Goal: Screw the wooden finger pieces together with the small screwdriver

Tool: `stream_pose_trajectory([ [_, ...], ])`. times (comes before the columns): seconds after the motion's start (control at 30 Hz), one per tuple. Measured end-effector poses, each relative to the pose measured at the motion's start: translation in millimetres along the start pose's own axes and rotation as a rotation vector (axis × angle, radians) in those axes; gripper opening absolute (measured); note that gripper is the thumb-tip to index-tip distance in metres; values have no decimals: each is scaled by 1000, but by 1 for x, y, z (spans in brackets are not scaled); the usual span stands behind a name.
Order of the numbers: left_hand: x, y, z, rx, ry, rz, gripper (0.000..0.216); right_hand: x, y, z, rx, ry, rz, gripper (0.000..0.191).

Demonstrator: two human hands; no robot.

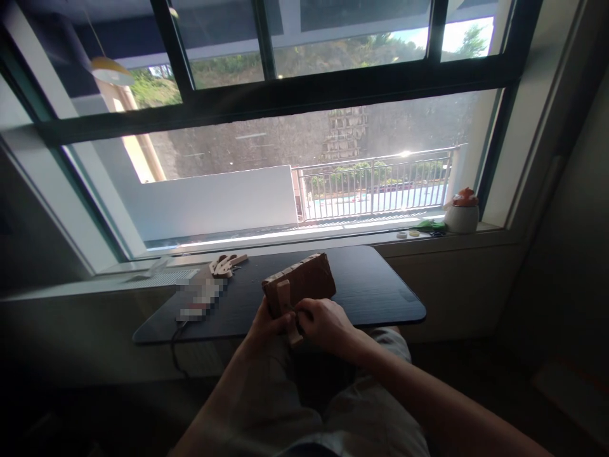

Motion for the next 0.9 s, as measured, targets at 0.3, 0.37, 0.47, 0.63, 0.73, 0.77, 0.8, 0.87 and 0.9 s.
stream_pose_trajectory([
  [0.3,2,-3,-6,11,5,-46,64,39,2,8,-16,-8,81,31],
  [0.37,3,-3,-8,-7,21,-60,64,43,-7,12,7,1,129,30],
  [0.47,3,-3,-9,-25,23,-59,65,40,-17,15,54,4,150,28],
  [0.63,1,0,-3,-55,17,-56,67,36,-14,7,137,-36,150,27],
  [0.73,1,2,1,-58,9,-55,67,38,-10,7,128,-21,157,25],
  [0.77,1,2,2,-55,9,-56,67,39,-9,9,115,-2,165,25],
  [0.8,1,3,3,-51,9,-58,67,39,-10,11,104,21,176,24],
  [0.87,1,3,3,-45,13,-63,68,39,-13,15,102,54,197,20],
  [0.9,1,3,3,-45,14,-63,68,39,-15,17,113,60,200,18],
])
Point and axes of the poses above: each hand's wrist, its own x-axis away from the middle knuckle, its own y-axis out of the back of the hand, z = x × y, the point moved 5 cm from there along -x, towards the middle knuckle, and after that the axes turned 1 degree about y, right-handed, at the moved point
